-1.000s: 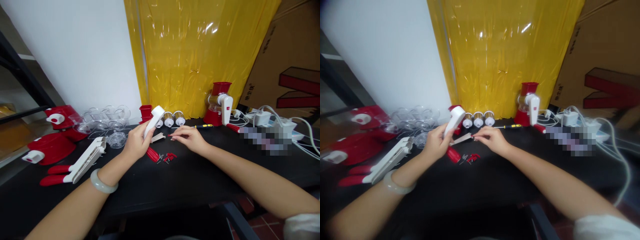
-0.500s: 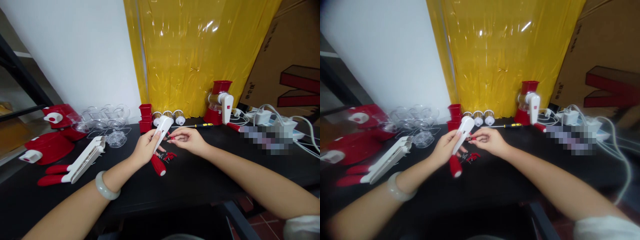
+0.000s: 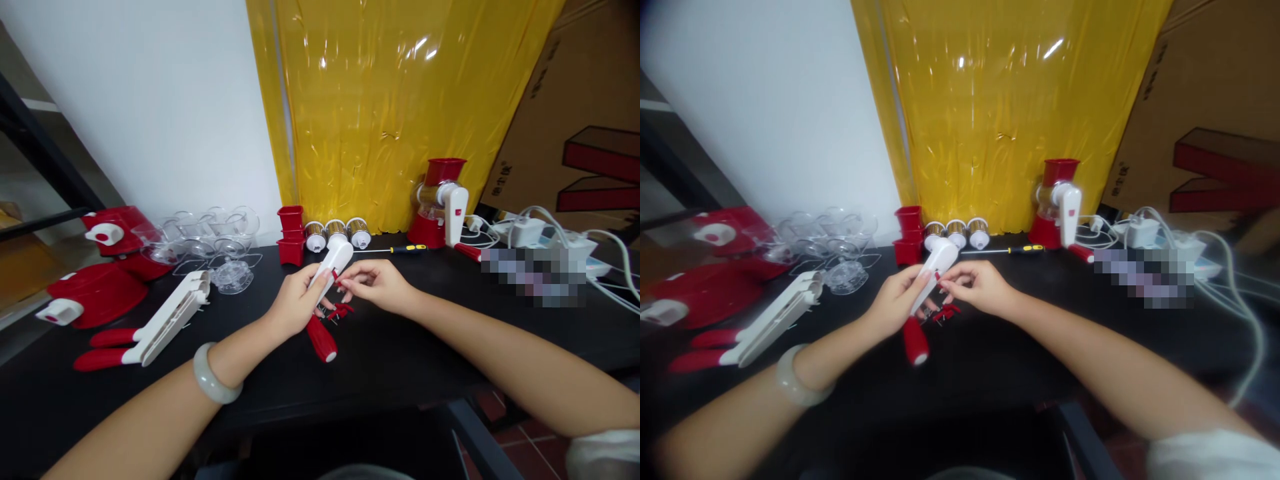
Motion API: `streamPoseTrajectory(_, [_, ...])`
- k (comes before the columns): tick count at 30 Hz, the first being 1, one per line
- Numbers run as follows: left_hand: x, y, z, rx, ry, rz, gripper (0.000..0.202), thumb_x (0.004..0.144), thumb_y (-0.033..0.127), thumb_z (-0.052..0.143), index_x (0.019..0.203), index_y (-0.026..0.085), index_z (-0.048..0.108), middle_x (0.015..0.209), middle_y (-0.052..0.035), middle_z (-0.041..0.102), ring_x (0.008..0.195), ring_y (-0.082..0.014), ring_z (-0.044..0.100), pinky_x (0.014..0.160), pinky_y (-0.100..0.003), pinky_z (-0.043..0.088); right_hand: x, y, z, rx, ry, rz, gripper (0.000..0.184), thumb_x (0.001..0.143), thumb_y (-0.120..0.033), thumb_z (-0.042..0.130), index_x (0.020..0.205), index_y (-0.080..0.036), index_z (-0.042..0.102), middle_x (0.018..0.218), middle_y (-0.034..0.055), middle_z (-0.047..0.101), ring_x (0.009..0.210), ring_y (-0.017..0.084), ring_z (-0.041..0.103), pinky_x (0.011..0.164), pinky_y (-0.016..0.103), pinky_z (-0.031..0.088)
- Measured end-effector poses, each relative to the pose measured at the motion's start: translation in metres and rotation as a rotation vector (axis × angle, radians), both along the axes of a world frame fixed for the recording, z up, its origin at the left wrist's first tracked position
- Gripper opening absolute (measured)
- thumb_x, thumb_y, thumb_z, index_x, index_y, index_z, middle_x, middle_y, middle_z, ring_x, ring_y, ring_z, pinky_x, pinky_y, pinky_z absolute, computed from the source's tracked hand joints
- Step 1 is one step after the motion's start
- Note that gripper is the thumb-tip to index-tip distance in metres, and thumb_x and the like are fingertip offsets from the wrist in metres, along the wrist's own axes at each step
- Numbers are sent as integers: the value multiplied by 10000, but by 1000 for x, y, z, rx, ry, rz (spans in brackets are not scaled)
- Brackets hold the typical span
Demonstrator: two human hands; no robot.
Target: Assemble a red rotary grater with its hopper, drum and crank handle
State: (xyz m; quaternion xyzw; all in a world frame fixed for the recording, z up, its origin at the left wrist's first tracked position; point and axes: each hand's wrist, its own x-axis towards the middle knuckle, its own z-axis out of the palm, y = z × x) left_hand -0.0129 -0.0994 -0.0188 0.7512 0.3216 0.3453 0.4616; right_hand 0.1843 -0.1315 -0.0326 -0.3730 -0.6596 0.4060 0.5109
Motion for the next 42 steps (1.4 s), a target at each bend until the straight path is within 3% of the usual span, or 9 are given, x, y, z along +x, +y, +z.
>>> streamPoseTrajectory(7, [0, -1, 0, 12, 1, -3, 423, 899, 539, 513, 1032, 156, 630, 777, -49, 709, 607, -180, 716, 449, -219, 546, 0, 2, -3, -63, 55, 51, 293, 742, -366, 771, 911, -138, 693, 662, 22, 728, 633, 148, 726, 644, 260, 583])
streamPoseTrajectory(15, [2, -1, 2, -39, -13, 0, 427, 885, 540, 538, 1028, 148, 632, 791, -49, 702, 580, -160, 702, 440, -210, 538, -4, 8, -10, -12, 100, 57, 273, 704, -307, 799, 917, -153, 727, 832, 50, 755, 775, 157, 741, 787, 304, 604])
streamPoseTrajectory(21, [2, -1, 1, -92, -35, 2, 441, 883, 538, 545, 1057, 139, 619, 756, -40, 688, 570, -157, 697, 443, -209, 546, -5, 7, -11, 151, 18, -26, 396, 598, -306, 866, 933, -164, 711, 873, 49, 740, 777, 154, 718, 782, 317, 606])
streamPoseTrajectory(31, [3, -5, 3, -91, -22, -27, 436, 885, 541, 539, 1056, 151, 632, 817, -60, 711, 584, -160, 705, 451, -213, 554, -4, -3, 0, 518, -228, -232, 187, 780, -268, 724, 948, -190, 697, 853, 49, 699, 714, 130, 661, 699, 283, 567])
streamPoseTrajectory(42, [2, -3, 1, -60, -77, 18, 416, 884, 520, 549, 1081, 161, 619, 801, -47, 705, 641, -183, 717, 473, -232, 566, -9, -5, -1, 306, -85, -93, 236, 781, -297, 724, 962, -147, 710, 846, 68, 728, 722, 153, 722, 692, 281, 601])
